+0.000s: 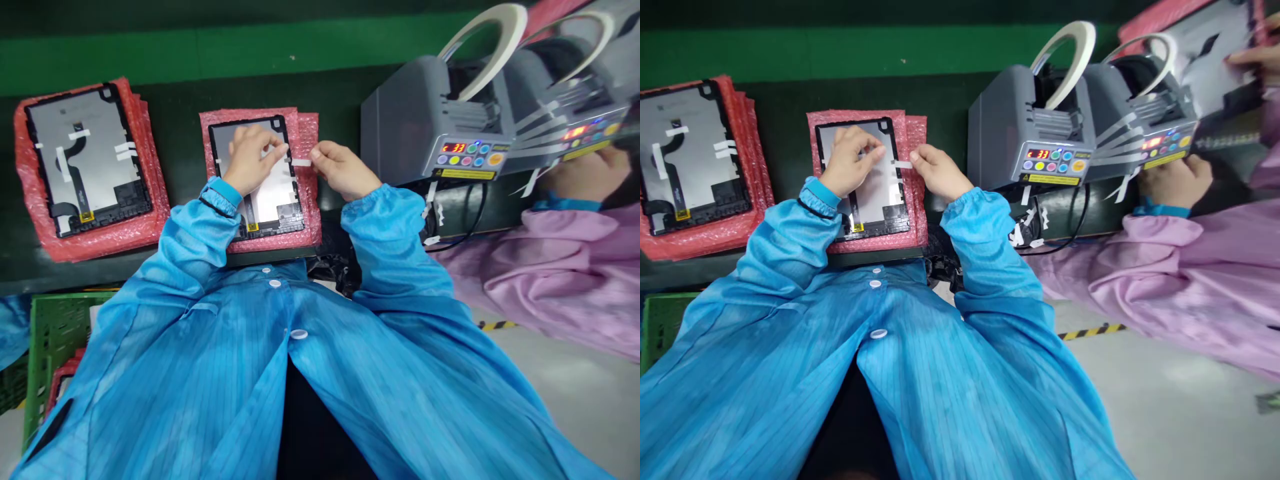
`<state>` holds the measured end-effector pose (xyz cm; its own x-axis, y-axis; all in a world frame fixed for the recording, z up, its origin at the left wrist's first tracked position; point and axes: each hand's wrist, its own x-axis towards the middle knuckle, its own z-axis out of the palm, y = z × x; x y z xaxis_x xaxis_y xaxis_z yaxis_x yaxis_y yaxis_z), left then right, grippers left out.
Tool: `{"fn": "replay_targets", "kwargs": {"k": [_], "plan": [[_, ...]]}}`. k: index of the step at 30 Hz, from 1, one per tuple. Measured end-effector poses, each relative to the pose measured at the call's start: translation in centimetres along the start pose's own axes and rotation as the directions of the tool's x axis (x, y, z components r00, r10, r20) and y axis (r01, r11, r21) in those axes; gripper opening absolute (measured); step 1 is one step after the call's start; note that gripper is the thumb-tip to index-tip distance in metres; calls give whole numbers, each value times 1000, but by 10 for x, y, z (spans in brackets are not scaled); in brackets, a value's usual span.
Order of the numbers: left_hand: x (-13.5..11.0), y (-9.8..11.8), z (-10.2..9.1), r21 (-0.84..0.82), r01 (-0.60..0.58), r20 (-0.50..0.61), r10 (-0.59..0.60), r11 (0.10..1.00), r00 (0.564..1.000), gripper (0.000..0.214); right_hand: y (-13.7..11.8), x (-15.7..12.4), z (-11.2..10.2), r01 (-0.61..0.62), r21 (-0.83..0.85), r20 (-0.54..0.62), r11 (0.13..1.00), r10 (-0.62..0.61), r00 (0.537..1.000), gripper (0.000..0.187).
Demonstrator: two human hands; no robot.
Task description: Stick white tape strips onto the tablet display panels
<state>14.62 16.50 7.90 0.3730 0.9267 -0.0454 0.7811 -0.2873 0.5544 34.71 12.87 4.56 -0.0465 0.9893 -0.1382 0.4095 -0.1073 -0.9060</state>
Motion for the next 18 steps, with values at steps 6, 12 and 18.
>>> {"fn": "replay_targets", "kwargs": {"k": [6,12,18], "plan": [[0,6,1,16,-43,131,41,999,991,15,-15,-6,6,-9,-29,72,1000,11,997,44],[4,0,9,12,11,133,-12,1000,991,16,-6,-1,6,-79,-20,-43,997,78,996,26],[1,7,13,66,61,140,-70,996,988,16,-5,5,19,-42,-85,-34,996,39,999,16]]}}
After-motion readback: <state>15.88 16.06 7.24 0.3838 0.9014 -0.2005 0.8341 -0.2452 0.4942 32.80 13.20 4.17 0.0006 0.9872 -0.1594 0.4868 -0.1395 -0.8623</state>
